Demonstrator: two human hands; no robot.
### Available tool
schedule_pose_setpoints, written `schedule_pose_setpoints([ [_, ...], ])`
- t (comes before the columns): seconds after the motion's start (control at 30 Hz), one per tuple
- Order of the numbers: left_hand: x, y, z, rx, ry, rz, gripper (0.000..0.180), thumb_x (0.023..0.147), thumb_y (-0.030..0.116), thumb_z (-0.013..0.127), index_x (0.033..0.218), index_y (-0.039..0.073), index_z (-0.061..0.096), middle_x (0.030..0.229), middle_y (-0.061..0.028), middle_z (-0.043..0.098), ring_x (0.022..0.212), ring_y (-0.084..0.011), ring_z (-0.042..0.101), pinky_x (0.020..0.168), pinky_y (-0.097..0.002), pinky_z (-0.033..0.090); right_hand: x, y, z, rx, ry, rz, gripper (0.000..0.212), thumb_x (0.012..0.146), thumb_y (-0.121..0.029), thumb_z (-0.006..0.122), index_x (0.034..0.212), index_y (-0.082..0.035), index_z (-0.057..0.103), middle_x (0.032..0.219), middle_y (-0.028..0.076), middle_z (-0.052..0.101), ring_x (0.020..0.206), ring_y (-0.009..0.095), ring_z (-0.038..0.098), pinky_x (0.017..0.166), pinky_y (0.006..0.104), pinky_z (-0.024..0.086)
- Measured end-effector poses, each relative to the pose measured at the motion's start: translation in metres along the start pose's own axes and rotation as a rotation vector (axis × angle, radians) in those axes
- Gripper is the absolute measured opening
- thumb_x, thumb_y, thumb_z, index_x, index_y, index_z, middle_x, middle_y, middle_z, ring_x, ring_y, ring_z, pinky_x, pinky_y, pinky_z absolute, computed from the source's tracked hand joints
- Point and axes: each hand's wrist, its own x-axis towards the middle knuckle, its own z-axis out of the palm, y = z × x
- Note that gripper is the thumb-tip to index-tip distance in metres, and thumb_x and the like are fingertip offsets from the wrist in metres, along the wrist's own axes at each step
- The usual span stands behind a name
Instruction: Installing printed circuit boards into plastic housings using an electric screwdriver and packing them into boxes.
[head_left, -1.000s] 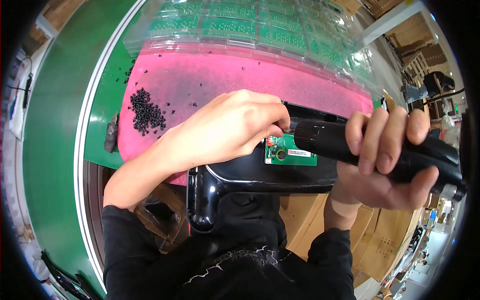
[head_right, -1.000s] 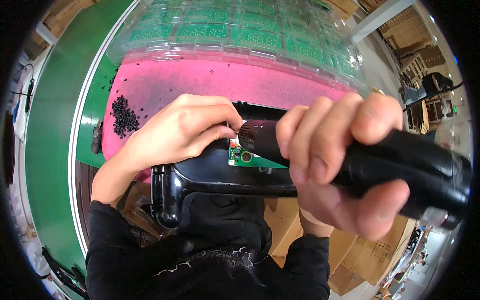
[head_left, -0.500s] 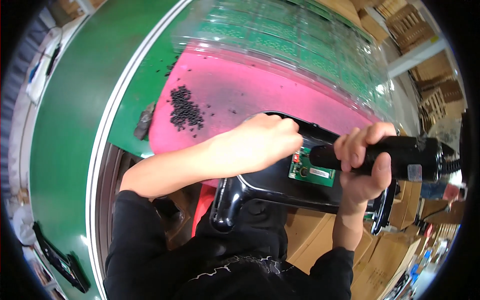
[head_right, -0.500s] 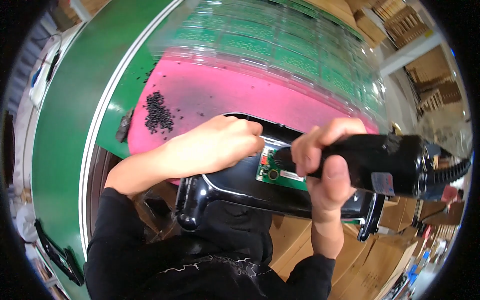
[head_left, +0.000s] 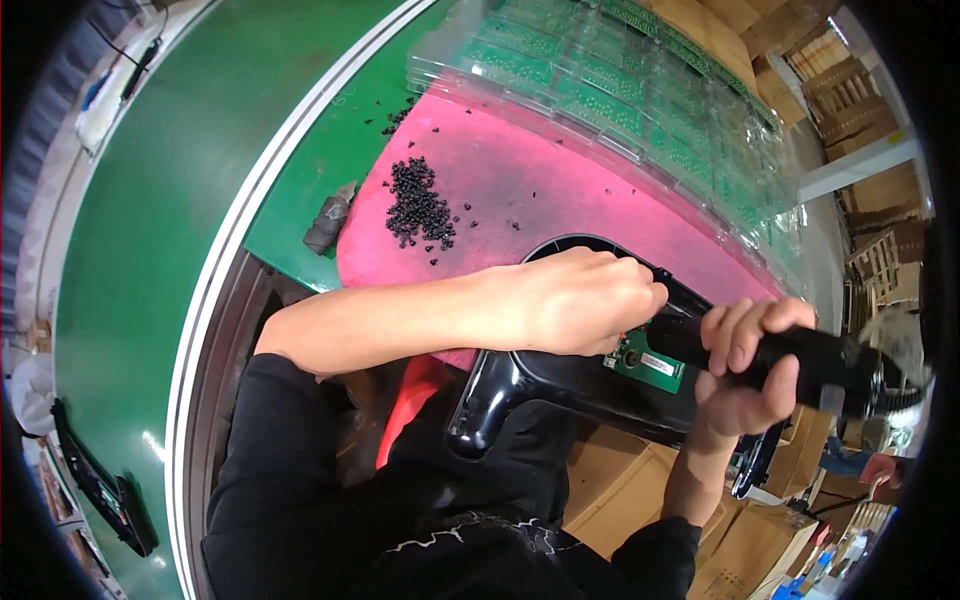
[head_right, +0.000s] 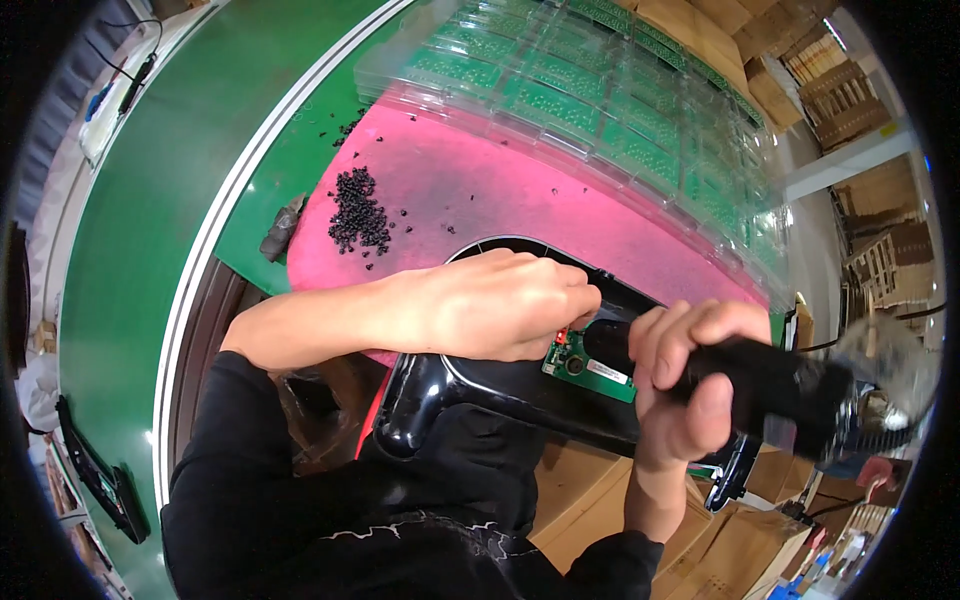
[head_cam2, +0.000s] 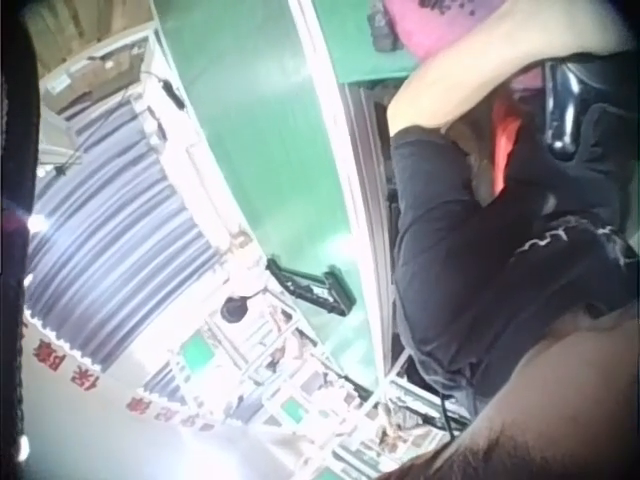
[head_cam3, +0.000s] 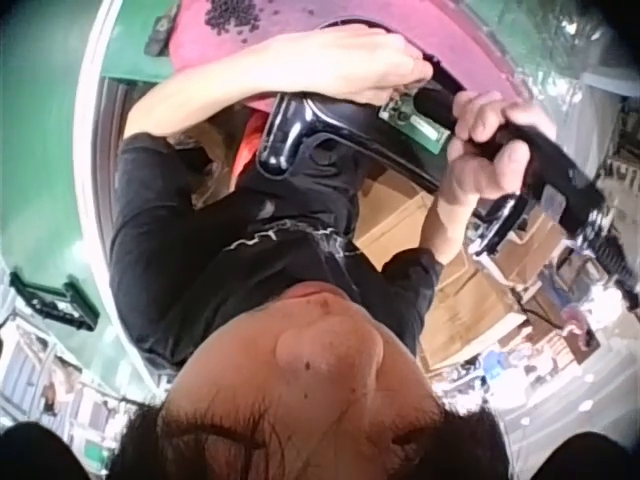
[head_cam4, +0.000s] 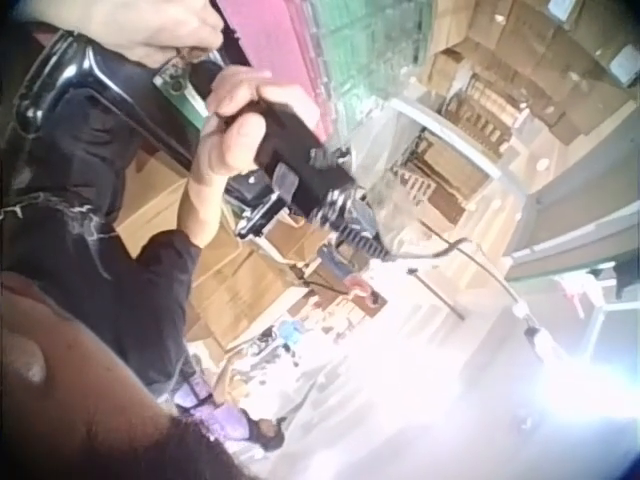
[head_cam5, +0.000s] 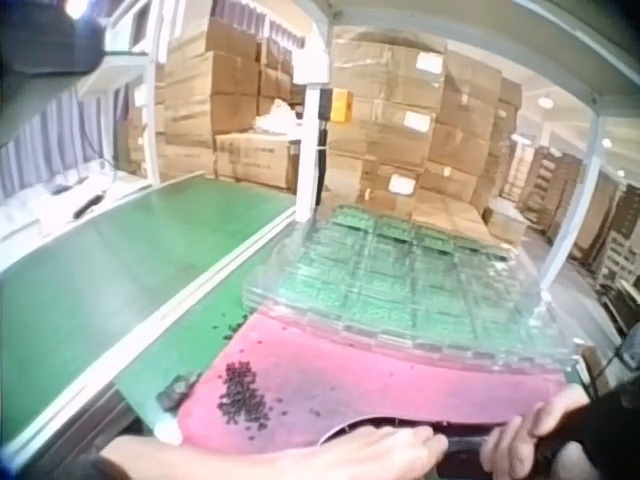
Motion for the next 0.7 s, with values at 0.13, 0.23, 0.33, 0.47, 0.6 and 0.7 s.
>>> schedule_pose_setpoints([
  [0.13,0.003,0.0,0.007,-0.158,0.033,0.036,0.023,0.072,0.002,0.06,0.093,-0.001,0.05,0.083,-0.0162,0.057,0.082,-0.0359,0.06,0.069,-0.0433,0.048,-0.005,-0.019,0.003,0.173,0.021,-0.149,0.037,0.082,-0.038,0.063,0.096,-0.008,0.046,0.063,-0.002,0.047,0.048,0.008,0.041,0.05,0.0247,0.034],
  [0.23,0.009,-0.002,0.009,-0.31,0.084,0.112,0.023,0.071,-0.001,0.059,0.092,-0.001,0.048,0.08,-0.0142,0.056,0.077,-0.0342,0.06,0.067,-0.0414,0.048,-0.007,-0.029,0.006,0.219,0.07,-0.173,0.034,0.081,-0.036,0.062,0.092,-0.009,0.045,0.061,-0.003,0.044,0.047,0.006,0.039,0.051,0.0226,0.033],
  [0.33,0.012,0.0,0.007,-0.329,0.108,0.144,0.022,0.074,-0.003,0.061,0.092,-0.001,0.049,0.078,-0.0127,0.056,0.073,-0.0296,0.06,0.066,-0.0365,0.049,-0.008,-0.031,0.003,0.235,0.043,-0.18,0.036,0.08,-0.036,0.064,0.093,-0.009,0.045,0.062,-0.003,0.045,0.048,0.007,0.042,0.053,0.0223,0.035],
  [0.47,0.014,0.0,0.008,-0.385,0.081,0.123,0.02,0.075,-0.004,0.062,0.093,-0.003,0.052,0.081,-0.012,0.058,0.073,-0.0239,0.062,0.064,-0.0328,0.05,-0.012,-0.032,-0.005,0.204,0.03,-0.192,0.041,0.082,-0.042,0.068,0.1,-0.012,0.046,0.066,-0.003,0.053,0.049,0.008,0.051,0.054,0.0251,0.042],
  [0.6,0.015,0.003,0.002,-0.352,0.024,0.093,0.021,0.074,-0.005,0.06,0.094,-0.002,0.054,0.084,-0.008,0.059,0.07,-0.016,0.062,0.054,-0.0252,0.05,-0.01,-0.034,-0.005,0.217,-0.026,-0.14,0.04,0.08,-0.04,0.067,0.097,-0.012,0.045,0.068,-0.003,0.052,0.052,0.007,0.049,0.057,0.0233,0.039],
  [0.7,0.015,0.011,-0.002,-0.35,0.016,0.009,0.028,0.075,-0.003,0.062,0.101,0.001,0.056,0.088,-0.0079,0.061,0.076,-0.0182,0.063,0.059,-0.0294,0.052,-0.013,-0.04,-0.016,0.219,-0.055,-0.128,0.038,0.08,-0.039,0.066,0.097,-0.012,0.045,0.068,-0.002,0.053,0.053,0.008,0.049,0.057,0.0244,0.039],
])
